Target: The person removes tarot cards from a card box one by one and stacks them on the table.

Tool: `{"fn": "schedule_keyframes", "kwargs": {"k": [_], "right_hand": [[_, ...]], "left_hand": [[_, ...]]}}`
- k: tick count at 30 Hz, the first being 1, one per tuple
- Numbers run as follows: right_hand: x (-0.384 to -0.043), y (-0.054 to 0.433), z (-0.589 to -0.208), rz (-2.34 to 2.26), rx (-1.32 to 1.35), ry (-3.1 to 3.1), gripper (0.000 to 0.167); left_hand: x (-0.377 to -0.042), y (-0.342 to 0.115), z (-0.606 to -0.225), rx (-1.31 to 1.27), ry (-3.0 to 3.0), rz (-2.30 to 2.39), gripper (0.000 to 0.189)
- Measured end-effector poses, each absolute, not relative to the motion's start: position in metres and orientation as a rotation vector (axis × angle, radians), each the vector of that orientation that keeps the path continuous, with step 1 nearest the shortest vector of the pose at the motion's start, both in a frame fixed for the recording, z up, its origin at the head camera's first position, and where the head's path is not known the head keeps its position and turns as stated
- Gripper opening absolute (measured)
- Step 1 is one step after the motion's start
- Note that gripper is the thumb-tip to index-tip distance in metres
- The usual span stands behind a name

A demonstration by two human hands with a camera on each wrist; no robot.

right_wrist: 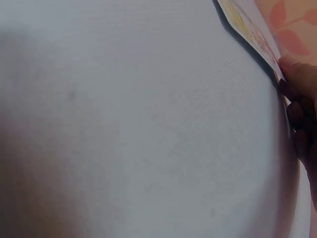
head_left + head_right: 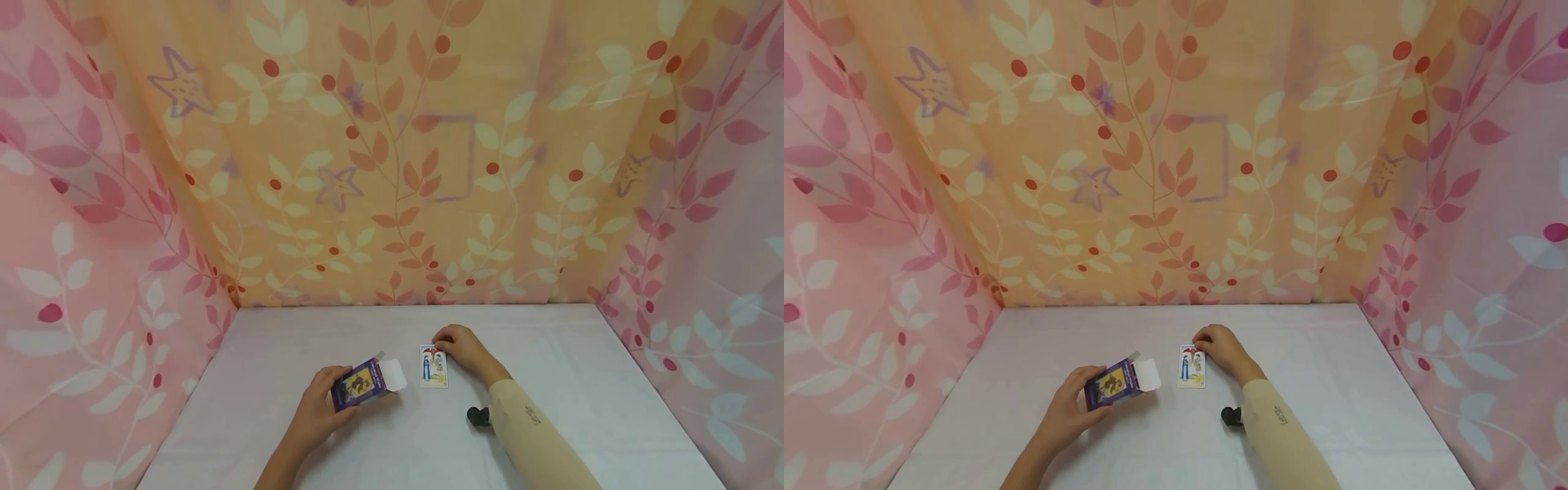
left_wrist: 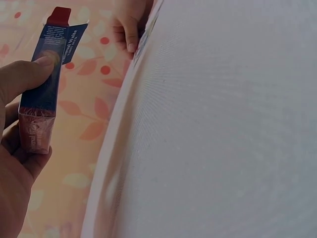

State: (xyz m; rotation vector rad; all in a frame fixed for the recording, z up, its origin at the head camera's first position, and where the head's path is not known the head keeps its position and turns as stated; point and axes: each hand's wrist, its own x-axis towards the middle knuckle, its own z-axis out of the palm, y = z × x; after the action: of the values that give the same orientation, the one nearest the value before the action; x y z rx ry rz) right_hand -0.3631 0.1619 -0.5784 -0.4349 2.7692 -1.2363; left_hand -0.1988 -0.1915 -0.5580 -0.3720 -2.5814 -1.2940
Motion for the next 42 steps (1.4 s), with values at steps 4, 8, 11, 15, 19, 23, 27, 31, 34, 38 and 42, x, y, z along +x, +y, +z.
{"fn": "schedule_keyframes", "kwargs": {"k": [4,8,11,15,19,23,27,31,34,38,42], "right_hand": [[-0.364,0.163,-0.579,-1.224,-0.437,2.763,0.006],[-0.364,0.165,-0.579,-1.234,-0.442,2.761,0.005],[-0.362,0.166,-0.578,-1.253,-0.447,2.759,0.006],[-0.354,0.166,-0.574,-1.306,-0.439,2.752,0.011],[-0.345,0.164,-0.569,-1.358,-0.419,2.761,0.012],[-0.337,0.161,-0.564,-1.394,-0.403,2.793,0.011],[-0.329,0.159,-0.559,-1.388,-0.418,2.869,0.010],[-0.318,0.155,-0.552,-1.407,-0.439,2.918,0.011],[-0.307,0.152,-0.544,-1.447,-0.435,2.924,0.012],[-0.292,0.147,-0.536,-1.484,-0.416,2.920,0.012],[-0.279,0.142,-0.530,-1.526,-0.447,2.915,0.012]], "left_hand": [[-0.199,-0.191,-0.558,-0.367,-2.585,-1.305,0.080],[-0.199,-0.192,-0.561,-0.385,-2.577,-1.280,0.080],[-0.199,-0.192,-0.563,-0.397,-2.569,-1.251,0.080],[-0.197,-0.192,-0.563,-0.393,-2.562,-1.243,0.080],[-0.197,-0.192,-0.562,-0.384,-2.555,-1.251,0.080],[-0.197,-0.192,-0.560,-0.380,-2.560,-1.258,0.080],[-0.197,-0.192,-0.558,-0.368,-2.565,-1.264,0.080],[-0.197,-0.192,-0.558,-0.358,-2.567,-1.261,0.080],[-0.196,-0.192,-0.558,-0.354,-2.567,-1.254,0.081],[-0.196,-0.192,-0.557,-0.348,-2.568,-1.260,0.081],[-0.195,-0.192,-0.557,-0.341,-2.565,-1.268,0.081]]}}
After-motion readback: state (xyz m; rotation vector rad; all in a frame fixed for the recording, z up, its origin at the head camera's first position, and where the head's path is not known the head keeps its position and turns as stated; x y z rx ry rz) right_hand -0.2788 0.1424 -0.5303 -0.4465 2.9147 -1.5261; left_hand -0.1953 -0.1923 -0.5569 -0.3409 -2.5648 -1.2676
